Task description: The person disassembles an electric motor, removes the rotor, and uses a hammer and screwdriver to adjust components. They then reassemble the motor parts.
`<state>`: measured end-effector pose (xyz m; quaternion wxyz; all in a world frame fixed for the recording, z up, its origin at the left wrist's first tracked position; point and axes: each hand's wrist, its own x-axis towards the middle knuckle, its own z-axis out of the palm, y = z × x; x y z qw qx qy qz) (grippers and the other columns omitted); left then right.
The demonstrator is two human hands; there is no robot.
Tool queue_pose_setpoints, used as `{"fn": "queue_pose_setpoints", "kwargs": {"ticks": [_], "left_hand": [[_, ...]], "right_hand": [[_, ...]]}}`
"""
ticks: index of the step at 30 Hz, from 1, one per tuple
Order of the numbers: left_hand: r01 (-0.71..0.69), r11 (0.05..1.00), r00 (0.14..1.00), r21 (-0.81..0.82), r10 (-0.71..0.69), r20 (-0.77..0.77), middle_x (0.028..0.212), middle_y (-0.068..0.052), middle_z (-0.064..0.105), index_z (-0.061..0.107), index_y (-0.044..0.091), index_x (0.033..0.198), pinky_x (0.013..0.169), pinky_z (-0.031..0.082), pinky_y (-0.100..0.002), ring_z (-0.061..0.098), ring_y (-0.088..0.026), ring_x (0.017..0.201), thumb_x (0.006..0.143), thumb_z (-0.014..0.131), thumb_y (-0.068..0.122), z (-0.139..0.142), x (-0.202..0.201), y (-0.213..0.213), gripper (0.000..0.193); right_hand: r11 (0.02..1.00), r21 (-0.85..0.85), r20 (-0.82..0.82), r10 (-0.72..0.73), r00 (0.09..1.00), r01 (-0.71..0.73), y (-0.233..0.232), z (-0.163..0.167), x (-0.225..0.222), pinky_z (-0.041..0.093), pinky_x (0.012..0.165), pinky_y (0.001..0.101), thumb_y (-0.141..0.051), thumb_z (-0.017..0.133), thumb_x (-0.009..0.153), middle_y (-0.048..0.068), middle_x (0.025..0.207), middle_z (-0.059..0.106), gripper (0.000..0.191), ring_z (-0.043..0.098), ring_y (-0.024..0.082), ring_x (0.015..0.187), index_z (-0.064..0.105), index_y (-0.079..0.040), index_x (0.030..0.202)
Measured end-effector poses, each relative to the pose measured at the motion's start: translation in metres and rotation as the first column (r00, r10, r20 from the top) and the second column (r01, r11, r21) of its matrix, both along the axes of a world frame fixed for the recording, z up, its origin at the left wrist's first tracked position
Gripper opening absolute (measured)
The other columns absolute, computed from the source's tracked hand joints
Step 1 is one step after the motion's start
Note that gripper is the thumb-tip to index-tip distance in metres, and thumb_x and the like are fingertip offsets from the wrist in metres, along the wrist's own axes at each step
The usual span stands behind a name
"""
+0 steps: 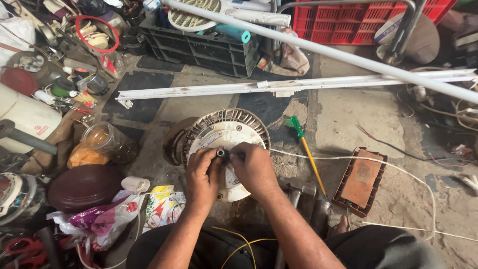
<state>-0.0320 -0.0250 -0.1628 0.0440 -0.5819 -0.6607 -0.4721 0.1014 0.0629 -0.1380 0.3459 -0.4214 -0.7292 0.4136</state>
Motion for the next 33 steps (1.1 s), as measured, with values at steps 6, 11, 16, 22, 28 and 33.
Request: {"fn": "queue_pose_setpoints", "kwargs": {"ticks": [6,11,16,22,28,33], "left_hand": [[0.022,0.998,0.999,0.060,-0.024,0.022,0.114,-0.012,0.069,0.069,0.006,0.120,0.092,0.051,-0.042,0.064,-0.033,0.107,0.091,0.066,0.000,0.003,-0.009,-0.011,0.030],[0.015,0.996,0.999,0.084,-0.019,0.046,0.111,-0.011,0.070,0.069,0.006,0.119,0.089,0.051,-0.042,0.064,-0.032,0.103,0.091,0.069,0.003,0.007,-0.019,-0.018,0.028],[0.017,0.997,0.999,0.072,-0.021,0.045,0.109,-0.010,0.070,0.069,0.007,0.119,0.090,0.050,-0.043,0.063,-0.033,0.103,0.092,0.069,0.002,0.011,-0.028,-0.022,0.028],[0.006,0.996,1.000,0.094,-0.009,0.029,0.110,-0.010,0.070,0.068,0.006,0.119,0.091,0.049,-0.044,0.063,-0.033,0.102,0.089,0.069,0.002,0.014,-0.035,-0.023,0.030],[0.007,0.998,0.999,0.067,-0.010,0.047,0.110,-0.010,0.069,0.068,0.007,0.121,0.091,0.048,-0.045,0.062,-0.033,0.101,0.089,0.067,0.002,0.016,-0.038,-0.023,0.032],[-0.006,0.998,0.998,0.068,0.002,0.058,0.109,-0.009,0.069,0.068,0.008,0.120,0.091,0.048,-0.045,0.062,-0.033,0.101,0.089,0.067,0.002,0.015,-0.039,-0.021,0.032]], "right_hand": [[0.997,0.018,0.106,-0.077,0.991,0.075,-0.020,0.006,-0.017,0.059,0.073,0.0417,-0.018,0.075,0.083,0.021,0.084,0.076,0.019,0.076,0.034,0.078,0.078,-0.002,0.094],[0.991,0.129,0.068,-0.030,0.997,0.021,-0.033,0.007,-0.026,0.060,0.075,0.0399,-0.018,0.075,0.082,0.018,0.087,0.076,0.021,0.077,0.031,0.081,0.076,-0.001,0.094],[0.991,0.129,0.065,0.022,0.998,-0.031,-0.036,0.010,-0.034,0.059,0.078,0.0376,-0.014,0.072,0.085,0.017,0.095,0.076,0.022,0.076,0.030,0.086,0.077,-0.002,0.104],[0.986,0.127,0.000,-0.112,0.994,0.111,-0.043,0.011,-0.046,0.060,0.076,0.0320,-0.013,0.076,0.079,0.013,0.097,0.079,0.029,0.078,0.020,0.083,0.077,-0.004,0.106],[0.993,0.040,0.039,-0.112,0.993,0.111,-0.039,0.009,-0.053,0.061,0.074,0.0285,-0.010,0.075,0.077,0.011,0.090,0.081,0.025,0.079,0.015,0.080,0.078,-0.006,0.101],[0.966,0.233,-0.027,-0.110,0.994,0.113,-0.043,0.002,-0.055,0.059,0.069,0.0310,-0.005,0.073,0.077,0.010,0.087,0.077,0.025,0.074,0.016,0.073,0.077,-0.006,0.102]]}}
